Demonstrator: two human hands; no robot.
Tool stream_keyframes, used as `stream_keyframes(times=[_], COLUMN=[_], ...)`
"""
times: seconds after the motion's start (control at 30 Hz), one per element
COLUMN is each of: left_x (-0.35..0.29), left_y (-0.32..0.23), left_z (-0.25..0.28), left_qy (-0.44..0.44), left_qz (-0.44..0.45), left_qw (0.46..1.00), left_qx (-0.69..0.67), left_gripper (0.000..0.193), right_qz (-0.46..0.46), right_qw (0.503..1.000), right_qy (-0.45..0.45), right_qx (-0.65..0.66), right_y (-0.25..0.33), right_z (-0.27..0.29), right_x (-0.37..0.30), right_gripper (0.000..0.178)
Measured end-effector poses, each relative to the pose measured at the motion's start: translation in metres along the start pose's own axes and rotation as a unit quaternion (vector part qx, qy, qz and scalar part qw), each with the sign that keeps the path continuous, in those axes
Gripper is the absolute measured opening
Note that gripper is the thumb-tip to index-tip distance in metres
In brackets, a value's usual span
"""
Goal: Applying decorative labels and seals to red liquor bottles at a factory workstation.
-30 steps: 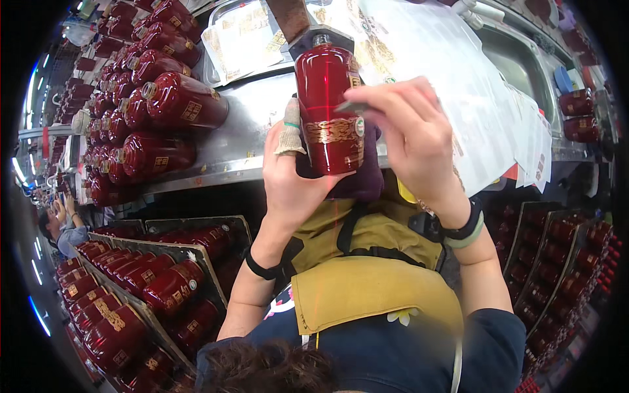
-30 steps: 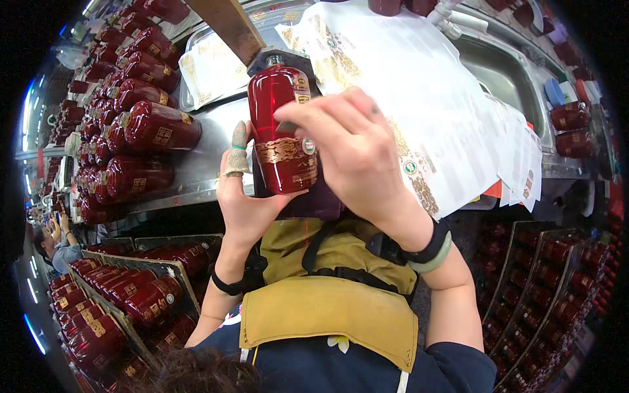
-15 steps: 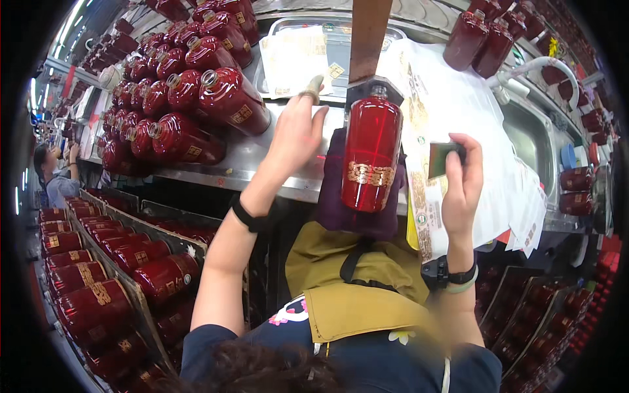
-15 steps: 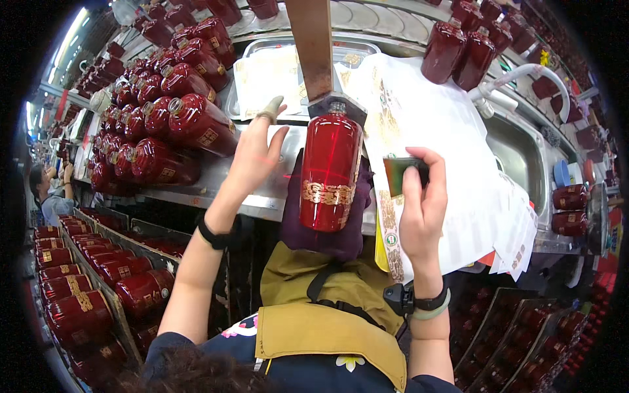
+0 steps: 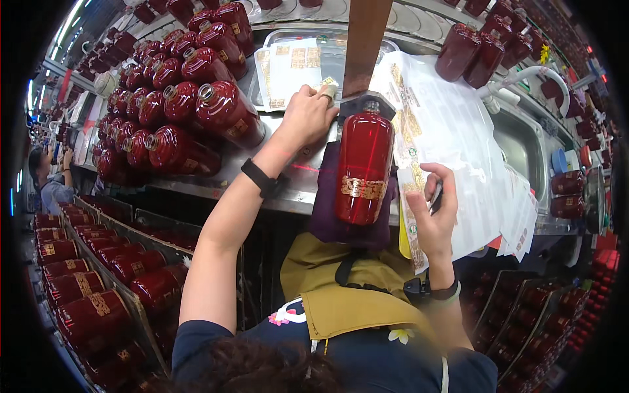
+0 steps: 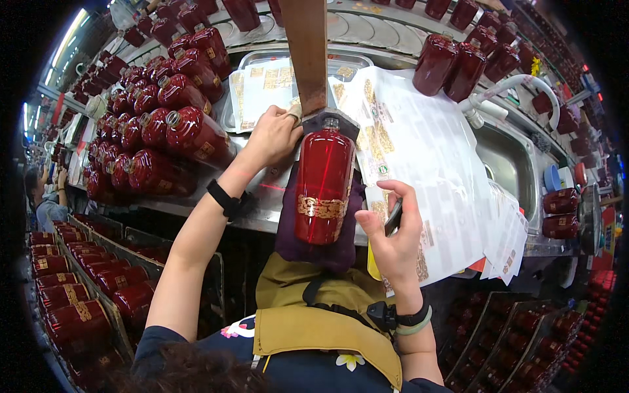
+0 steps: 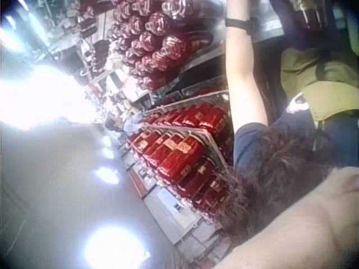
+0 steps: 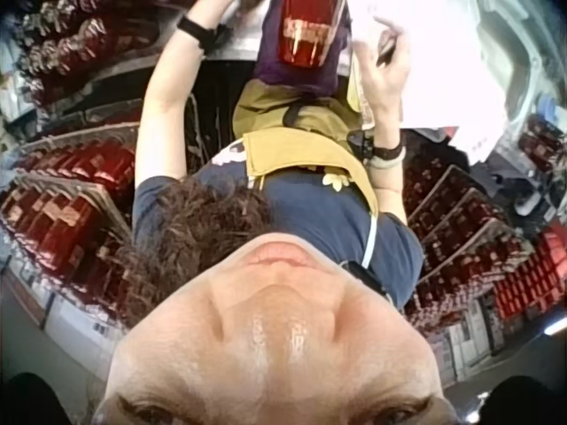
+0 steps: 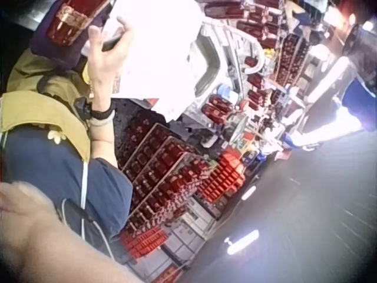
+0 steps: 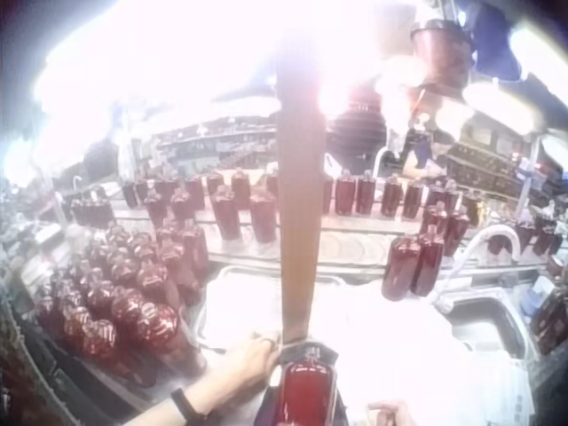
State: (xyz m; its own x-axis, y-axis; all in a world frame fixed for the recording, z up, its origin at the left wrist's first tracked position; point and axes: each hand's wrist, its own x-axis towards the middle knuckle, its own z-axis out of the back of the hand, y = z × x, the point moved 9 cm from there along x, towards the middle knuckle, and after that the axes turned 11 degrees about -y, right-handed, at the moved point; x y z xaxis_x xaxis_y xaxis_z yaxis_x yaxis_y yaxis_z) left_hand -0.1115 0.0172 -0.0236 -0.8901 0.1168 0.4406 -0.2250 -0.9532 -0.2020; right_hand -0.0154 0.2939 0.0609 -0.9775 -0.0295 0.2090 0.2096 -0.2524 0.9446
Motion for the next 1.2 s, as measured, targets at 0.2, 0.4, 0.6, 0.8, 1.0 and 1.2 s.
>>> stream_keyframes(times=[0.2, 0.4, 0.6, 0.8, 1.0, 1.2], left_x=[-0.001, -0.013, -0.014, -0.024, -0.019, -0.024], left_y=[-0.010, 0.002, -0.003, -0.022, 0.007, 0.024], left_z=[0.019, 0.023, 0.014, 0.032, 0.033, 0.039], left_qy=[0.027, -0.048, 0.101, -0.011, -0.010, -0.082], left_qz=[0.012, 0.024, 0.035, -0.064, 0.072, 0.088], left_qw=[0.998, 0.997, 0.989, 0.994, 0.997, 0.990], left_qx=[0.057, 0.047, 0.101, 0.087, 0.002, -0.075], left_gripper=[0.045, 0.053, 0.059, 0.056, 0.077, 0.033], right_qz=[0.029, 0.052, 0.102, 0.121, 0.218, 0.397], right_qw=[0.998, 0.997, 0.992, 0.990, 0.972, 0.889], right_qy=[0.006, 0.014, 0.028, 0.024, 0.044, 0.122], right_qx=[-0.047, -0.061, -0.062, -0.061, -0.075, -0.192], right_y=[0.009, 0.016, 0.031, 0.042, 0.059, 0.062], right_z=[-0.006, -0.004, -0.013, -0.018, -0.032, -0.075], right_x=[-0.008, -0.014, -0.025, -0.029, -0.040, -0.067], right_gripper=[0.046, 0.046, 0.045, 0.042, 0.041, 0.041])
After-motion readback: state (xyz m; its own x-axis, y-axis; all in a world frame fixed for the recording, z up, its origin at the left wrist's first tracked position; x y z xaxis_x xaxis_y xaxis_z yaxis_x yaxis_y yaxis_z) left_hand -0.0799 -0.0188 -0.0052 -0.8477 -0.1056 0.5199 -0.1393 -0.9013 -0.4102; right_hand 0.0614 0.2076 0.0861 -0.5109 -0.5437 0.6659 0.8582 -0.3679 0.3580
